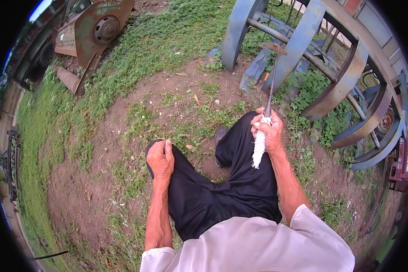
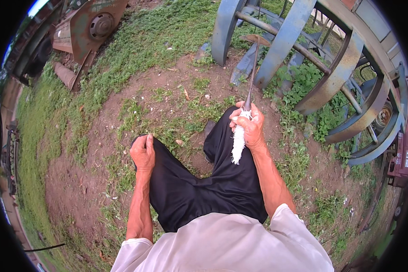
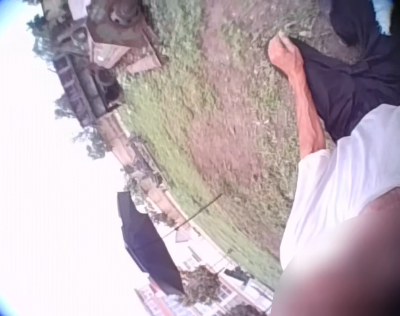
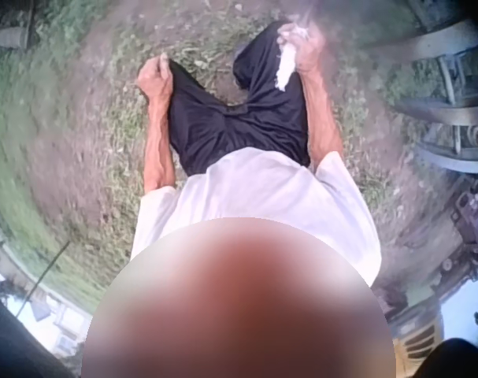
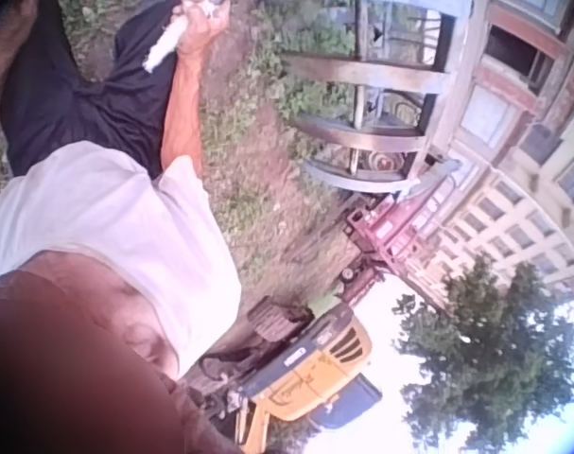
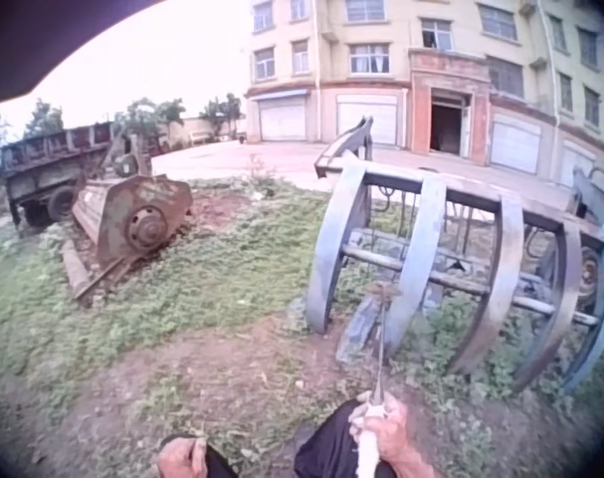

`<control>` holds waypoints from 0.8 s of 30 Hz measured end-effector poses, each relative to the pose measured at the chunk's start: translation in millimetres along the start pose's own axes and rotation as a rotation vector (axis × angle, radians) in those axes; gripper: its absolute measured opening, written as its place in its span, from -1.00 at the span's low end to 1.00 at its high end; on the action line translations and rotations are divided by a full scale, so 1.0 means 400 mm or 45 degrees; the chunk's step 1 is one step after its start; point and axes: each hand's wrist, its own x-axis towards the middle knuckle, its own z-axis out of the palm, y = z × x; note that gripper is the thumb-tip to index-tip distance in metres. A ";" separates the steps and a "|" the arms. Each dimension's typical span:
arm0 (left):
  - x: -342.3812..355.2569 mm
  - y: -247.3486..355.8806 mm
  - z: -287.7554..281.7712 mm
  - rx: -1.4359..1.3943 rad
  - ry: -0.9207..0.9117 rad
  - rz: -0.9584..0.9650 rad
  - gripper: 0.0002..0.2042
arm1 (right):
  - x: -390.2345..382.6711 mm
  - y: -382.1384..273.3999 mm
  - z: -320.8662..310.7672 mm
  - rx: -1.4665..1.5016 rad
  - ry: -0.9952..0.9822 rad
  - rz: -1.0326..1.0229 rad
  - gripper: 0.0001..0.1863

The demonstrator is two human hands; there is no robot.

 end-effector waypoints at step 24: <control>-0.004 -0.011 -0.002 -0.004 0.023 0.023 -0.87 | 0.003 0.008 -0.006 0.023 -0.037 -0.023 -0.53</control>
